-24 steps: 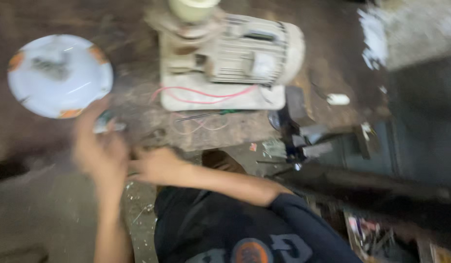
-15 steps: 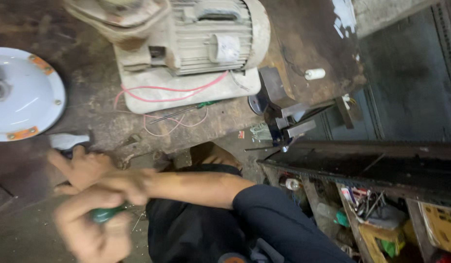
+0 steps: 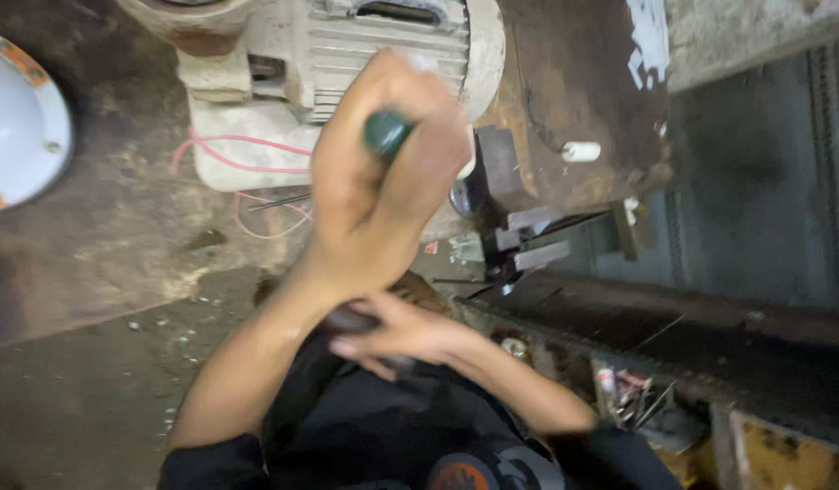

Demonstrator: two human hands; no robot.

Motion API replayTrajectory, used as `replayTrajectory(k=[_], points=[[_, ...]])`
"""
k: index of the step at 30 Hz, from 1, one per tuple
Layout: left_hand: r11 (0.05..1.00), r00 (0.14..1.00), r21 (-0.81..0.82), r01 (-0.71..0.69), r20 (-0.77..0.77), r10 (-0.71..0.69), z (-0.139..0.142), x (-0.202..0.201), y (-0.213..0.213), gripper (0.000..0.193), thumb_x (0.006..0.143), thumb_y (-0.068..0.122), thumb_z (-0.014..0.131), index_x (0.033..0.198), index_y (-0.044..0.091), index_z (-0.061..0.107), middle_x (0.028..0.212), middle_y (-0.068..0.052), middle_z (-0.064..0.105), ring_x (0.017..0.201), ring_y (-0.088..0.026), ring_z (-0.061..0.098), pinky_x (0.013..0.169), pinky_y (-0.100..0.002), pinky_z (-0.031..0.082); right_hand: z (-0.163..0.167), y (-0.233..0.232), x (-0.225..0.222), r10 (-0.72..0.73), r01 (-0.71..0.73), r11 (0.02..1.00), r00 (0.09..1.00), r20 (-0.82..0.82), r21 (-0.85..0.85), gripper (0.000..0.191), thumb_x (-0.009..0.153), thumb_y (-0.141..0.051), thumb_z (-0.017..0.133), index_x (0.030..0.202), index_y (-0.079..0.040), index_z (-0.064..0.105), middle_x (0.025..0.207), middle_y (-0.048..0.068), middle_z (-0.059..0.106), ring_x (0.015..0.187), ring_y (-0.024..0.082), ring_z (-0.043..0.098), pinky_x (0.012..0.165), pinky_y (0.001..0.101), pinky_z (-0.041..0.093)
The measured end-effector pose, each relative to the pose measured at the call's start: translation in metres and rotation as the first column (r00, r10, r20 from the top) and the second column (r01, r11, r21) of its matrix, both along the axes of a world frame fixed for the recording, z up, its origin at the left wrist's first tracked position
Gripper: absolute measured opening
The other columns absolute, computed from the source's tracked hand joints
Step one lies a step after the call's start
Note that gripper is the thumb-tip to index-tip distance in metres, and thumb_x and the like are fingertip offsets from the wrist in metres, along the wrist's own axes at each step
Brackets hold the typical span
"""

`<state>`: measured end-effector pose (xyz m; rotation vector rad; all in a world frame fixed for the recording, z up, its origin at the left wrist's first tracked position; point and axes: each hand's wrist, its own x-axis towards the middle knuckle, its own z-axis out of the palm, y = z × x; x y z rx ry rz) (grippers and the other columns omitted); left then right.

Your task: The person uses a hammer and screwdriver to pry open the casing of a dirty electric motor. They then remove the internal fan assembly and place the parts on the workbench.

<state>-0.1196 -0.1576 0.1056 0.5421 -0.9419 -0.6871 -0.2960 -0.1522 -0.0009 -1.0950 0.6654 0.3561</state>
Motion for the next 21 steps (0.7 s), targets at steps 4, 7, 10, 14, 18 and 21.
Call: replayTrajectory(k=[4, 7, 10, 14, 18, 21], points=[[0.989, 0.991, -0.071, -0.133, -0.026, 0.132, -0.011, -0.014, -0.062, 0.029, 0.115, 0.014, 0.058, 0.090, 0.005, 0.045, 0.080, 0.001, 0.044, 0.066, -0.006, 0.040, 0.059, -0.023, 0.037, 0.074, -0.070, -0.124, -0.050, 0.049, 0.995, 0.999, -0.012, -0.089, 0.087, 0.085, 0.002, 0.079, 0.153, -0.010, 0.028, 0.127, 0.024, 0.060, 0.076, 0.017, 0.068, 0.056, 0.0293, 0.059], [0.951, 0.959, -0.126, -0.281, -0.081, 0.272, -0.025, -0.028, -0.098, 0.032, 0.114, 0.017, 0.060, 0.087, 0.005, 0.046, 0.075, 0.002, 0.043, 0.062, -0.006, 0.040, 0.056, -0.022, 0.033, 0.119, -0.118, -0.190, -0.243, 0.239, 0.970, 0.943, 0.228, 0.045, 0.085, 0.085, -0.007, 0.084, 0.152, -0.003, 0.032, 0.114, 0.018, 0.056, 0.080, 0.027, 0.066, 0.065, 0.0431, 0.059], [0.918, 0.916, -0.008, -0.397, -0.072, 0.396, -0.040, -0.043, -0.108, 0.041, 0.117, 0.017, 0.062, 0.082, 0.004, 0.045, 0.068, 0.003, 0.037, 0.058, -0.005, 0.037, 0.055, -0.022, 0.027, 0.142, -0.168, -0.219, -0.218, 0.280, 0.875, 0.956, 0.196, -0.395, 0.051, 0.090, -0.019, 0.077, 0.125, 0.006, 0.050, 0.086, 0.017, 0.059, 0.070, 0.030, 0.064, 0.059, 0.0445, 0.057], [0.825, 0.825, -0.013, -0.566, -0.021, 0.565, -0.050, -0.054, -0.108, 0.033, 0.118, 0.021, 0.065, 0.091, 0.003, 0.057, 0.069, 0.001, 0.043, 0.061, -0.006, 0.047, 0.059, -0.023, 0.038, 0.140, -0.219, -0.208, -0.257, 0.394, 0.758, 0.913, 0.317, -0.520, 0.028, 0.099, -0.020, 0.071, 0.104, 0.001, 0.053, 0.068, 0.008, 0.051, 0.053, 0.020, 0.054, 0.051, 0.0386, 0.050], [0.740, 0.712, -0.121, -0.662, 0.209, 0.671, -0.047, -0.073, -0.106, 0.021, 0.115, 0.022, 0.064, 0.099, 0.010, 0.060, 0.088, 0.003, 0.054, 0.083, -0.007, 0.056, 0.074, -0.024, 0.046, 0.117, -0.246, -0.183, -0.175, 0.444, 0.810, 0.807, 0.564, -0.384, 0.021, 0.104, -0.020, 0.070, 0.111, -0.004, 0.057, 0.073, 0.006, 0.052, 0.055, 0.019, 0.056, 0.053, 0.0382, 0.053], [0.546, 0.283, -0.414, -0.728, 0.544, 0.790, -0.039, -0.102, -0.122, 0.013, 0.110, 0.025, 0.065, 0.104, 0.013, 0.060, 0.093, 0.003, 0.055, 0.086, -0.009, 0.054, 0.072, -0.025, 0.043, 0.095, -0.256, -0.174, -0.095, 0.510, 0.773, 0.681, 0.726, -0.377, 0.020, 0.105, -0.022, 0.070, 0.113, -0.008, 0.059, 0.076, 0.008, 0.054, 0.059, 0.021, 0.057, 0.058, 0.0396, 0.053]])
